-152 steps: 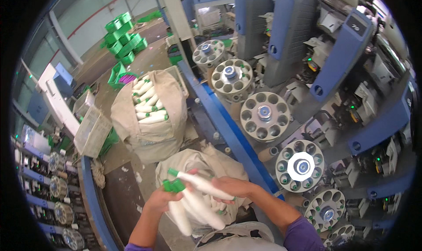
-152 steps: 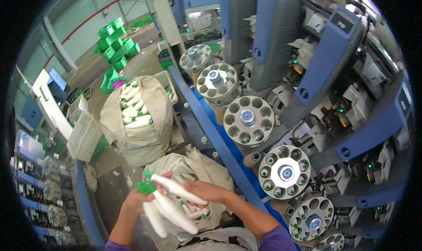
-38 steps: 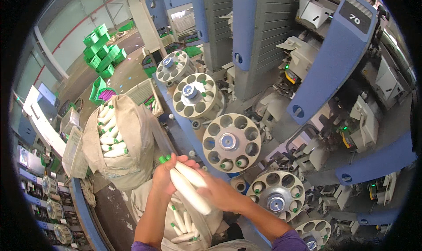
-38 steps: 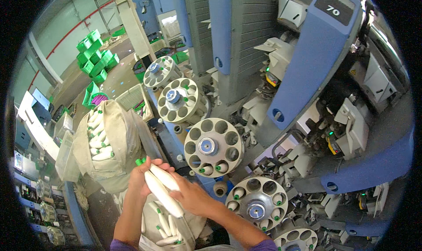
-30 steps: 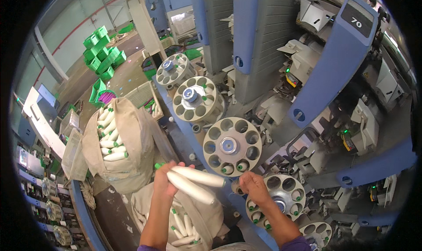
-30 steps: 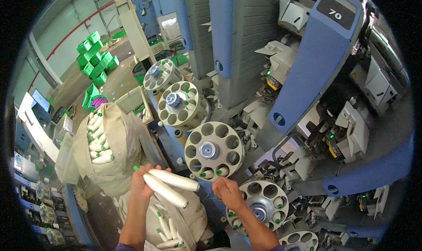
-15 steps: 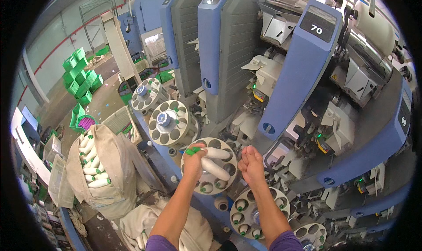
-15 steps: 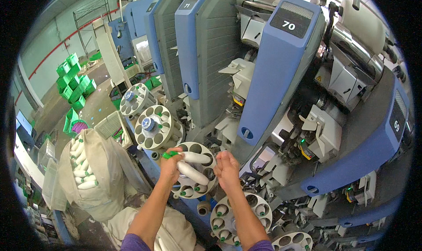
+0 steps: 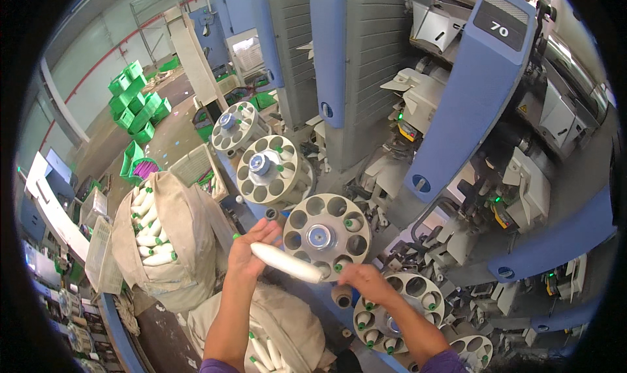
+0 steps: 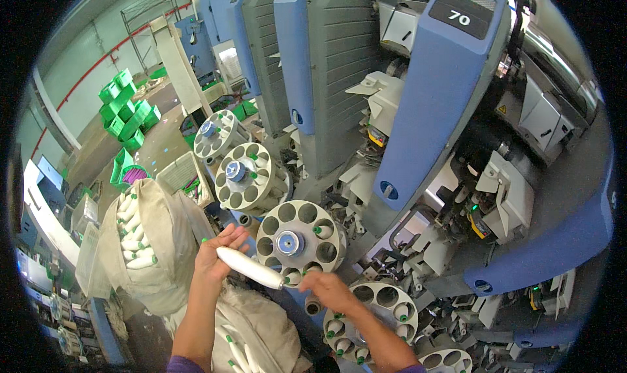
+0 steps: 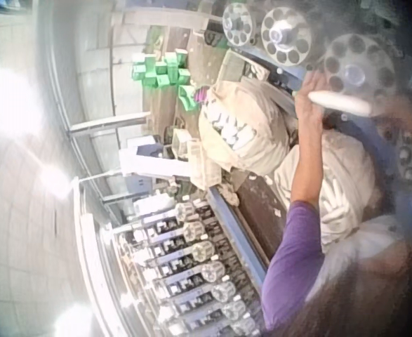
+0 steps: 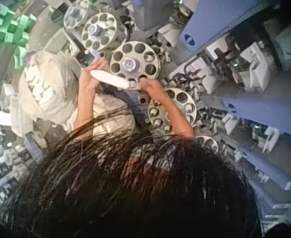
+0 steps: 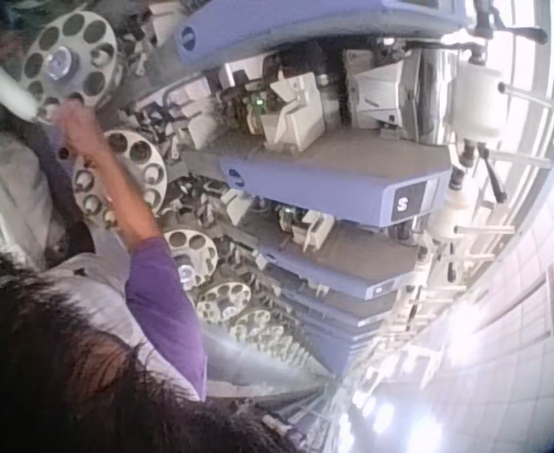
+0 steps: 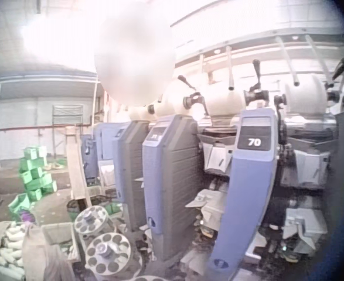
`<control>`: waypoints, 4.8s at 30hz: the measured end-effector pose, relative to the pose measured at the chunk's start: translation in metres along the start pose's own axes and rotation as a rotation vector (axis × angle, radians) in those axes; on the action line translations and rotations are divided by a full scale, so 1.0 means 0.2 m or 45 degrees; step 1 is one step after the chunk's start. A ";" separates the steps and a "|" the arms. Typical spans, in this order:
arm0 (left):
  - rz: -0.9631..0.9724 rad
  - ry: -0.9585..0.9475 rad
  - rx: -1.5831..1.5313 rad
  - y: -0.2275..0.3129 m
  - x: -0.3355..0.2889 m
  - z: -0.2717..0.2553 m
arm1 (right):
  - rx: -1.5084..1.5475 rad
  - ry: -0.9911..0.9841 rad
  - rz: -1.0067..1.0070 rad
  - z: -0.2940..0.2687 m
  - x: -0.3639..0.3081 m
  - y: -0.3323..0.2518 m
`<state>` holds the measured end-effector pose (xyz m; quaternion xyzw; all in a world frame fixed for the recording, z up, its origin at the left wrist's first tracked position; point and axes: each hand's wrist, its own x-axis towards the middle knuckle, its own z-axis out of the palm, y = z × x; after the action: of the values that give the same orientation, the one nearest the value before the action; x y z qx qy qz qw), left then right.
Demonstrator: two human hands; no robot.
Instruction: The person repeatedly picks up white cylindrical spools with green caps from a large sack and places them into slots on rotating circular fixtures attached to a blue industrial machine. The person handles the spools one at a time, inserting them into the available slots on the fixtures as they rotate into position.
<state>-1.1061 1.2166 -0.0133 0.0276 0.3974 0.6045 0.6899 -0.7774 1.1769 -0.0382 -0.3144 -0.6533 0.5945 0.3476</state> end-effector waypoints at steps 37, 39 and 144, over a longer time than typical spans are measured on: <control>0.857 0.240 1.699 -0.54 -0.26 -0.59 | -1.840 -0.680 -0.543 0.03 0.35 0.08; 0.867 0.288 1.610 -0.61 -0.37 -0.69 | -2.004 -0.758 -0.663 0.05 0.35 0.11; 0.051 0.172 0.147 -0.14 -1.34 -0.67 | 0.625 -0.531 0.555 0.96 -0.15 -0.17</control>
<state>-1.1494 0.9200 0.0185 0.0344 0.4767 0.5946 0.6466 -0.9203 1.0414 -0.0163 -0.2256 -0.4661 0.8443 0.1379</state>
